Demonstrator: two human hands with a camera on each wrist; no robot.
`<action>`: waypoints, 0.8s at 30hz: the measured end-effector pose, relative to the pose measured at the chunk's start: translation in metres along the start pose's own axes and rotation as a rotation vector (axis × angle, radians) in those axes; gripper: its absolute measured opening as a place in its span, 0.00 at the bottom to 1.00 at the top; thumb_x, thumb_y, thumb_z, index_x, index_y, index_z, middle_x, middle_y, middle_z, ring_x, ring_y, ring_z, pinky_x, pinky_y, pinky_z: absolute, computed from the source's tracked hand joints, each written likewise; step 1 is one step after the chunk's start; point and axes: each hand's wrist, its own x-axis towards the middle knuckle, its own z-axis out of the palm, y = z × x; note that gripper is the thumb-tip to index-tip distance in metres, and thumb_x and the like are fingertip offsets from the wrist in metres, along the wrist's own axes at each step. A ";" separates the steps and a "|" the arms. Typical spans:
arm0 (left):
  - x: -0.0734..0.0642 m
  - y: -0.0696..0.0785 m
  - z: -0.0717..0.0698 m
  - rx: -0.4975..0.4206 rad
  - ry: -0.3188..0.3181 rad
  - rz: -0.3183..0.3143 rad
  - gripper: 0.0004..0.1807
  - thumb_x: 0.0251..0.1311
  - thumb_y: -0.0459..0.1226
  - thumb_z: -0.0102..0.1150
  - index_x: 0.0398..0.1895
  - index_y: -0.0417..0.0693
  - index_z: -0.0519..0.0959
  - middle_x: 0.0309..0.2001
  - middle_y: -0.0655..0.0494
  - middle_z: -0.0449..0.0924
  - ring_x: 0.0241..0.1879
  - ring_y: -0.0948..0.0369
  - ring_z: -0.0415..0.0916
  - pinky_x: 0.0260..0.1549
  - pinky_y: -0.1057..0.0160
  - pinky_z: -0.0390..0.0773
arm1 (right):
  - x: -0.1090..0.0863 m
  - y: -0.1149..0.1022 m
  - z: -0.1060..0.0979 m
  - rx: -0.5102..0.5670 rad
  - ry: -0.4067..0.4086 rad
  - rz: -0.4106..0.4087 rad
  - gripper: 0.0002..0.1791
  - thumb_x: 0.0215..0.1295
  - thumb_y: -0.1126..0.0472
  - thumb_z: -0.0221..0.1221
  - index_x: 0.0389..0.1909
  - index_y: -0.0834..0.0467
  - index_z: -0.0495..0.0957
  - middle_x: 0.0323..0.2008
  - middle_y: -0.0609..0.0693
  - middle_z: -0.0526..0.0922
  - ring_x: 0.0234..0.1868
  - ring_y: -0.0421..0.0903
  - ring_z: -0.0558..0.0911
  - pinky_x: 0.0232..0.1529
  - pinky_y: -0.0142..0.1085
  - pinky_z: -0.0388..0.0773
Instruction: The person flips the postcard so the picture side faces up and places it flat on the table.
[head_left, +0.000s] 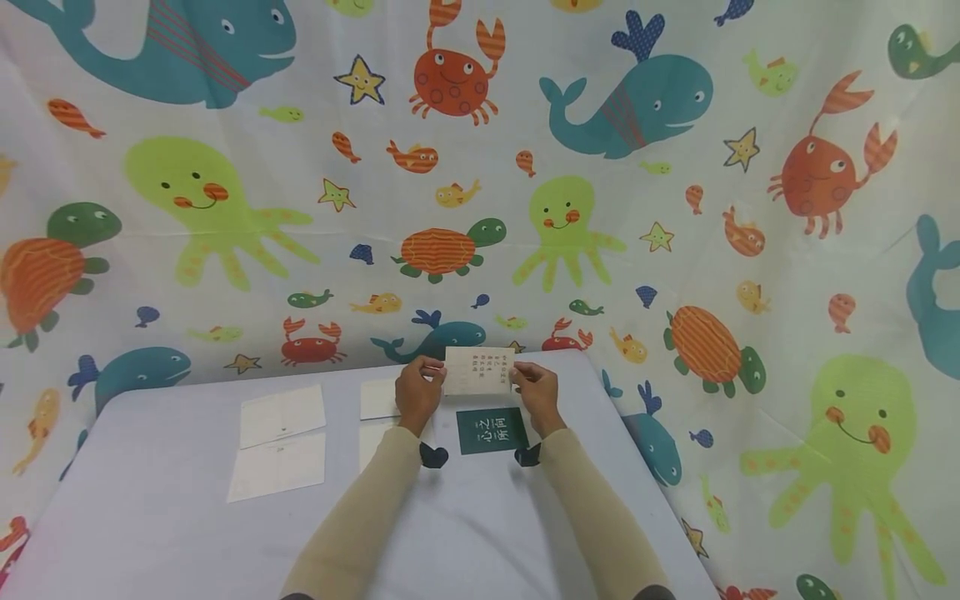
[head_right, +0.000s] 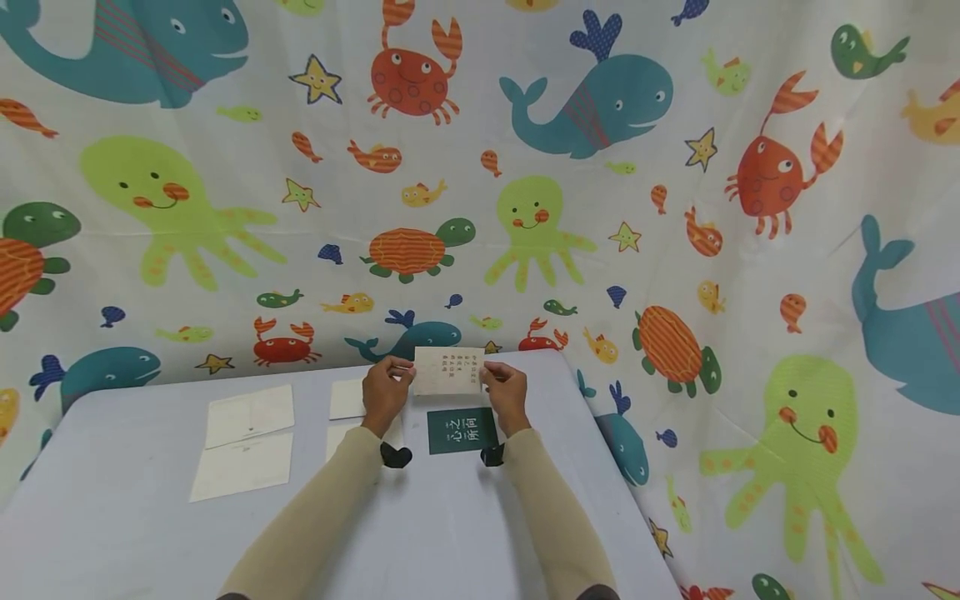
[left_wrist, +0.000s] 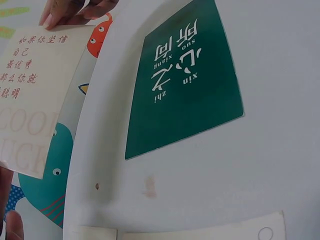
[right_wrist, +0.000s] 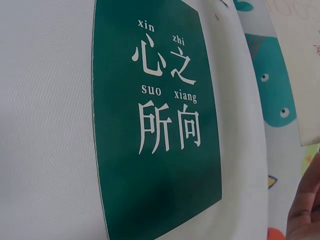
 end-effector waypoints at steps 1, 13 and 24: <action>-0.001 0.000 0.000 0.000 0.002 -0.001 0.06 0.71 0.39 0.67 0.47 0.49 0.86 0.48 0.47 0.91 0.47 0.47 0.84 0.53 0.45 0.79 | 0.000 0.000 0.000 0.001 0.001 0.003 0.11 0.74 0.54 0.67 0.53 0.47 0.88 0.54 0.49 0.89 0.53 0.50 0.87 0.63 0.46 0.83; -0.003 -0.002 0.001 0.001 0.001 0.013 0.10 0.69 0.38 0.69 0.51 0.53 0.89 0.48 0.50 0.91 0.49 0.49 0.84 0.58 0.44 0.78 | -0.001 -0.001 -0.001 0.056 0.011 -0.019 0.14 0.73 0.56 0.67 0.57 0.45 0.86 0.52 0.50 0.88 0.52 0.50 0.88 0.61 0.45 0.84; -0.007 -0.007 -0.002 0.035 -0.092 0.011 0.21 0.65 0.36 0.73 0.62 0.54 0.85 0.47 0.50 0.90 0.40 0.53 0.80 0.50 0.50 0.80 | 0.000 0.000 0.001 -0.018 -0.034 -0.027 0.25 0.71 0.64 0.68 0.67 0.47 0.82 0.55 0.52 0.86 0.50 0.50 0.85 0.56 0.41 0.85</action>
